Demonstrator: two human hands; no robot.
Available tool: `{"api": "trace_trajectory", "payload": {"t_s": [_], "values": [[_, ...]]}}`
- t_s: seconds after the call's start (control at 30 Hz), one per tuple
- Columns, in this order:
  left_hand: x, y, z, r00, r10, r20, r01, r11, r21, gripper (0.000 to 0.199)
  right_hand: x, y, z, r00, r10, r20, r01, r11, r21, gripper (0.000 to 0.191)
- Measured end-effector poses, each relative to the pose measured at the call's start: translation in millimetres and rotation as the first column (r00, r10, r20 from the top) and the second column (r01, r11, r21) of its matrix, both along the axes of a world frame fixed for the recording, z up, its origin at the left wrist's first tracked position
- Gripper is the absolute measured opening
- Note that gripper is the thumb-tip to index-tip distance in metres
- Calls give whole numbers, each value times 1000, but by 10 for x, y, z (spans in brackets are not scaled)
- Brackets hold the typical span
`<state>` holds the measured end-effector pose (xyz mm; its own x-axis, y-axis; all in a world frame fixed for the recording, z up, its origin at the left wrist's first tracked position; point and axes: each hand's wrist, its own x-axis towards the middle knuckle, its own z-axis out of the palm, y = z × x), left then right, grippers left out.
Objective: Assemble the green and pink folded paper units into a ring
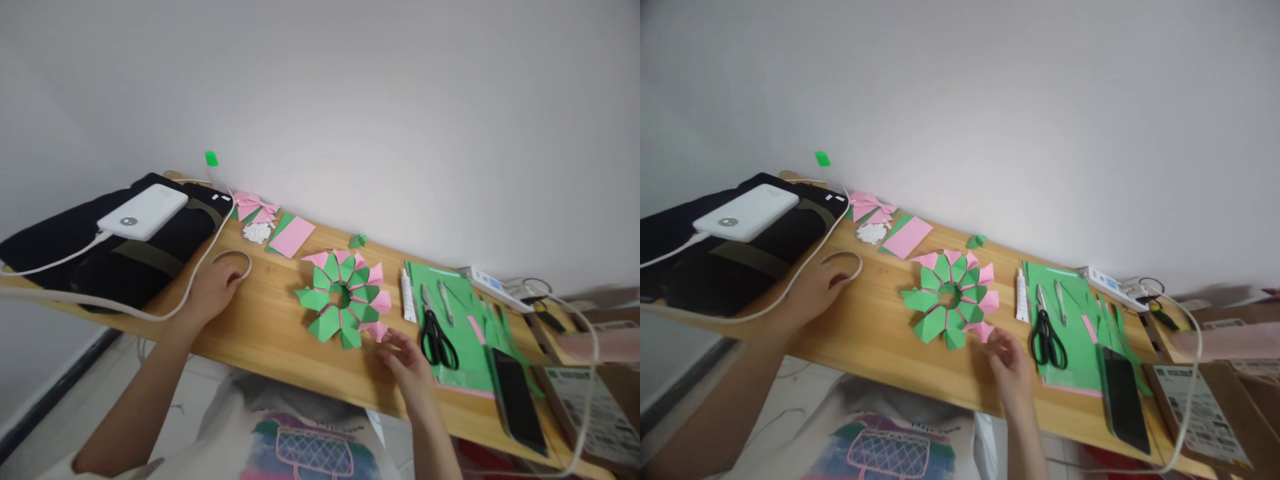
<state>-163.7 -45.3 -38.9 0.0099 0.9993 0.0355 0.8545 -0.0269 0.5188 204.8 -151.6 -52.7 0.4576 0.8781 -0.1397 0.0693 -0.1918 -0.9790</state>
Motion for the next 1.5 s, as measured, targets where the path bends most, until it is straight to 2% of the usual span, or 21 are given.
{"api": "trace_trajectory", "payload": {"t_s": [0.1, 0.2, 0.23, 0.27, 0.3, 0.33, 0.4, 0.47, 0.57, 0.73, 0.8, 0.87, 0.97, 1.07, 1.13, 1.2, 1.27, 1.33, 1.4, 1.5], "values": [[81, -132, 85, 987, 11, 160, -11, 1000, 0, 28, 34, -52, 88, 984, -130, 121, 123, 990, 64, 41], [239, -335, 257, 948, -18, 317, 9, 1000, 29, 37, -96, -68, 392, 972, -134, 194, 100, 979, 175, 36], [305, -405, 336, 924, -61, 378, 42, 997, 57, 35, -180, -62, 530, 974, -81, 213, 34, 976, 216, 33], [376, -469, 422, 867, -143, 478, 93, 987, 128, 30, -278, -48, 674, 957, 34, 290, -119, 952, 281, 28], [448, -524, 510, 813, -238, 532, 148, 967, 207, 23, -387, -28, 815, 910, 130, 394, -276, 899, 341, 24], [520, -569, 596, 770, -336, 542, 203, 935, 291, 16, -500, -1, 946, 839, 207, 504, -425, 827, 368, 25], [650, -630, 743, 716, -485, 501, 274, 856, 438, 6, -719, 67, 1151, 714, 272, 645, -606, 702, 375, 36], [752, -660, 839, 709, -568, 419, 317, 787, 529, 3, -894, 141, 1264, 613, 275, 741, -692, 640, 335, 40], [837, -680, 891, 724, -602, 337, 345, 738, 580, 4, -1036, 216, 1292, 565, 230, 792, -705, 634, 319, 35], [884, -699, 878, 716, -617, 327, 375, 735, 566, 6, -1033, 219, 1249, 581, 65, 811, -652, 634, 416, 24], [909, -700, 876, 713, -620, 328, 372, 730, 573, 6, -1006, 218, 1256, 612, 93, 785, -642, 638, 425, 22], [942, -698, 877, 714, -617, 331, 365, 731, 576, 7, -981, 227, 1269, 669, 175, 722, -625, 659, 419, 18], [994, -698, 878, 708, -607, 360, 365, 751, 550, 8, -956, 236, 1268, 729, 257, 635, -600, 688, 410, 15], [1033, -707, 879, 695, -582, 422, 348, 786, 510, 9, -948, 217, 1230, 730, 215, 649, -583, 692, 426, 18], [1046, -716, 880, 686, -551, 475, 337, 820, 463, 10, -944, 196, 1198, 739, 173, 651, -553, 709, 439, 26], [1048, -725, 881, 652, -512, 559, 341, 856, 388, 9, -928, 182, 1180, 744, 142, 653, -525, 729, 439, 43], [1042, -731, 882, 581, -474, 661, 372, 878, 302, 8, -898, 187, 1185, 708, 153, 689, -554, 725, 409, 53], [1031, -732, 890, 517, -449, 729, 419, 875, 242, 7, -859, 211, 1215, 631, 228, 741, -646, 684, 339, 47], [1022, -727, 908, 507, -441, 741, 447, 869, 211, 7, -819, 244, 1258, 565, 293, 771, -719, 633, 286, 36], [1015, -718, 943, 537, -428, 727, 442, 876, 190, 8, -773, 283, 1332, 514, 304, 802, -764, 588, 266, 25]]}}
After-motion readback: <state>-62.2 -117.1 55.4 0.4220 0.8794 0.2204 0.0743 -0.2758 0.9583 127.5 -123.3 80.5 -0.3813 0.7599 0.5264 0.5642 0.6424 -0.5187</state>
